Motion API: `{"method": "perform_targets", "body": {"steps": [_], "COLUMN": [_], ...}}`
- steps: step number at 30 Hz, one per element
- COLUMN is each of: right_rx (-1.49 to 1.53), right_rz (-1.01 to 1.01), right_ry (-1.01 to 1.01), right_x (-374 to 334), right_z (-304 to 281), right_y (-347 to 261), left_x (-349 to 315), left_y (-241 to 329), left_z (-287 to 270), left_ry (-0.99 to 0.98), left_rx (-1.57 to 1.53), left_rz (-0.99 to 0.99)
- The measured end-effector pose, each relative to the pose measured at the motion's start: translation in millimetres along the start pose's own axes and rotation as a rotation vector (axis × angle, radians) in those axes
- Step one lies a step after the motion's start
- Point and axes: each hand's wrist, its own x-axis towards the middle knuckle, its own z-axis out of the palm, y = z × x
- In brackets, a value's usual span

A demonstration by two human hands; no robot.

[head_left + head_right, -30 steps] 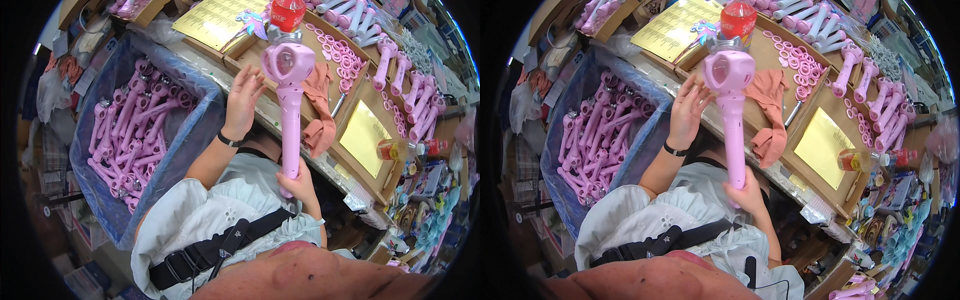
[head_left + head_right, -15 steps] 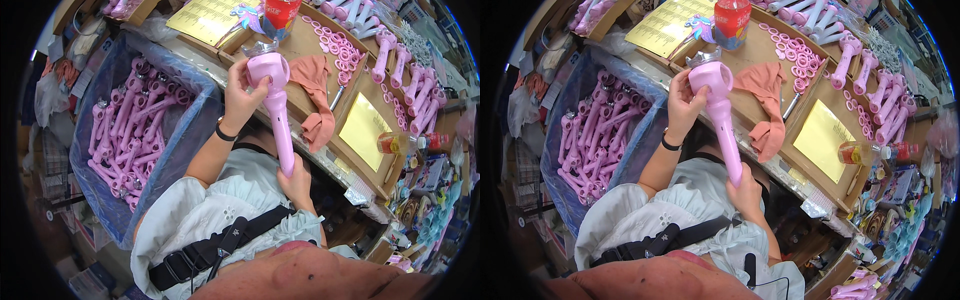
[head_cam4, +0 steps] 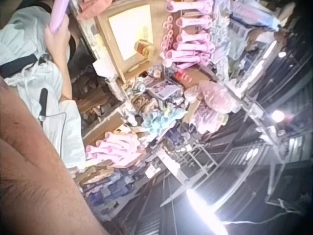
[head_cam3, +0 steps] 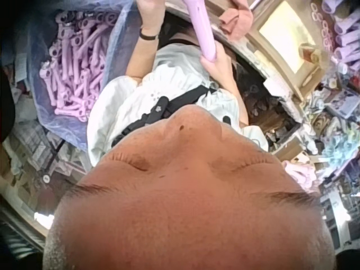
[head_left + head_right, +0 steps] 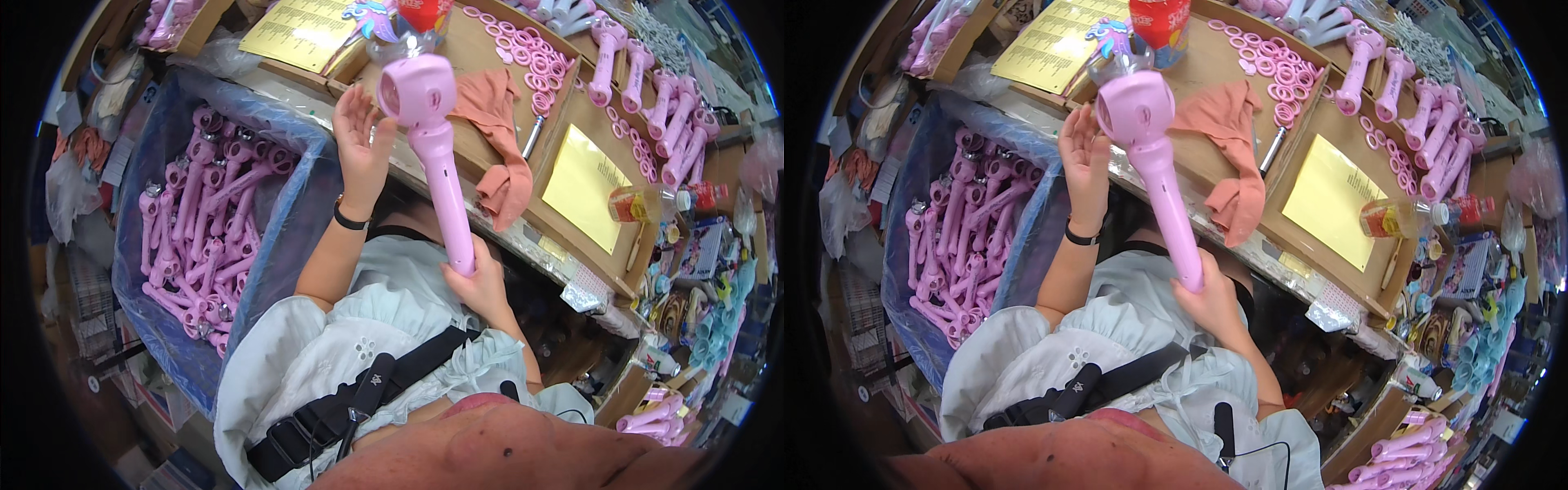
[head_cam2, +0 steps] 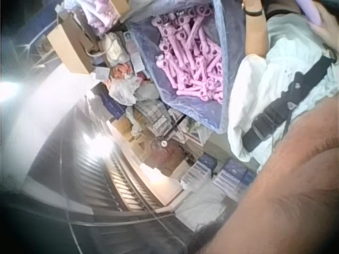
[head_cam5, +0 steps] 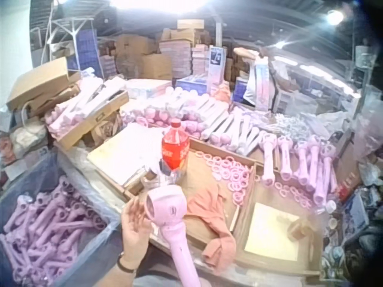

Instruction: The person repeatedly picks pink bubble wands from a bin, wipes them with a cloth, attaches a metal crown piece to the top, and places the finished wands on a nearby table. The process is repeated for multiple wands.

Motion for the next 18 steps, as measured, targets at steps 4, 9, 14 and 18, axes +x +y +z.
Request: {"method": "perform_targets", "body": {"steps": [4,9,14,18], "right_rx": [0.258,0.058,-0.262,-0.625], "right_rz": [0.074,-0.185,-0.398,-0.151], "right_ry": [-0.232,-0.194,0.98,1.375], "right_x": [2,9,28,39], "right_z": [-2,-28,-128,-201], "right_y": [-8,-5,19,59], "left_x": [-22,-14,6,7], "left_y": [4,1,5,10], "left_z": [14,15,6,-1], "left_ry": [-0.149,-0.39,-0.059,-0.071], "left_rx": [-0.65,-1.079,-0.378,-0.183], "left_rz": [-0.58,-0.759,-0.62,-0.431]}}
